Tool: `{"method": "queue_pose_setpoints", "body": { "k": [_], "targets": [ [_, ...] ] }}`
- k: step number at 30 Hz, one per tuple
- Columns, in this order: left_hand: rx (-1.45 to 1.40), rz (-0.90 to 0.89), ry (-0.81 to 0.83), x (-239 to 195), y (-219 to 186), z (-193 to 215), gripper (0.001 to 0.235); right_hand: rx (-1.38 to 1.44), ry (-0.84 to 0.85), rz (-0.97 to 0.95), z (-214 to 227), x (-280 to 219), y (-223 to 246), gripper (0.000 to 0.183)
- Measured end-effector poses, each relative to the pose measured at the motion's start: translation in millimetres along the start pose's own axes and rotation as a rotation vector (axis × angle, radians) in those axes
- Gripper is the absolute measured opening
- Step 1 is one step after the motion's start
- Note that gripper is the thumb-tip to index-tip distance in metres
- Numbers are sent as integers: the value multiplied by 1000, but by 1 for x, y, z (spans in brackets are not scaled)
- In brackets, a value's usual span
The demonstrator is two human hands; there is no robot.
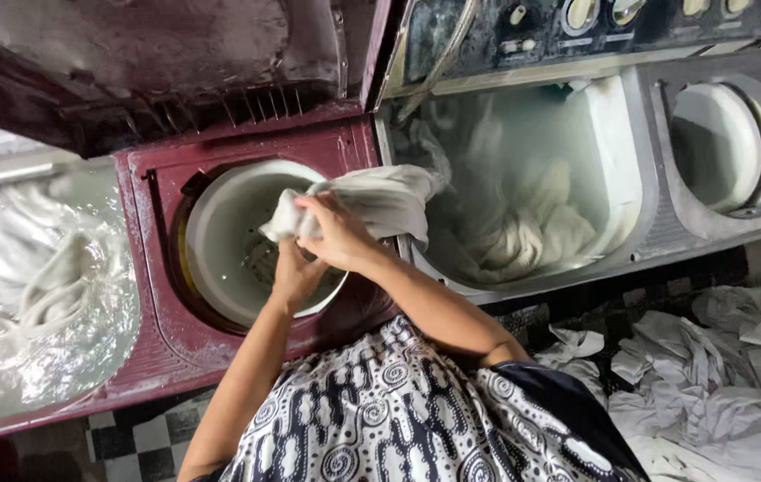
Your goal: The person washes white clothes by hand in a twin-tub washing machine, agitating them in soapy water. They then transfer the wet clothes to the spin dryer, remove them, and place them on a pile on the floor. The person repeats this process with additional loads of laundry.
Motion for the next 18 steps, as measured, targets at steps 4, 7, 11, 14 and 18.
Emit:
{"method": "queue_pose_setpoints", "body": {
  "k": [4,7,11,14,18],
  "targets": [
    [350,256,83,-2,47,14,97,333,77,-405,41,-45,-64,43],
    [392,229,45,-1,38,16,90,-369,-124,-577,135,-85,-121,44],
    [688,-37,129,26,14,-17,102,-895,-31,-396,118,-87,-193,87],
    [580,32,90,42,22,-36,78,-707,-124,-52,84,-83,-232,77],
    [320,196,-22,42,49,-32,41,-235,-281,-193,95,-108,-266,37]
  ]
}}
Point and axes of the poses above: each hand's wrist, its own x-axis towards the middle knuckle, its own z-axis out of the back of the hand, y = z × x, the point moved 7 cm from there along x, towards the middle knuckle, and after that the axes turned 12 degrees about y, right-handed, at the moved point
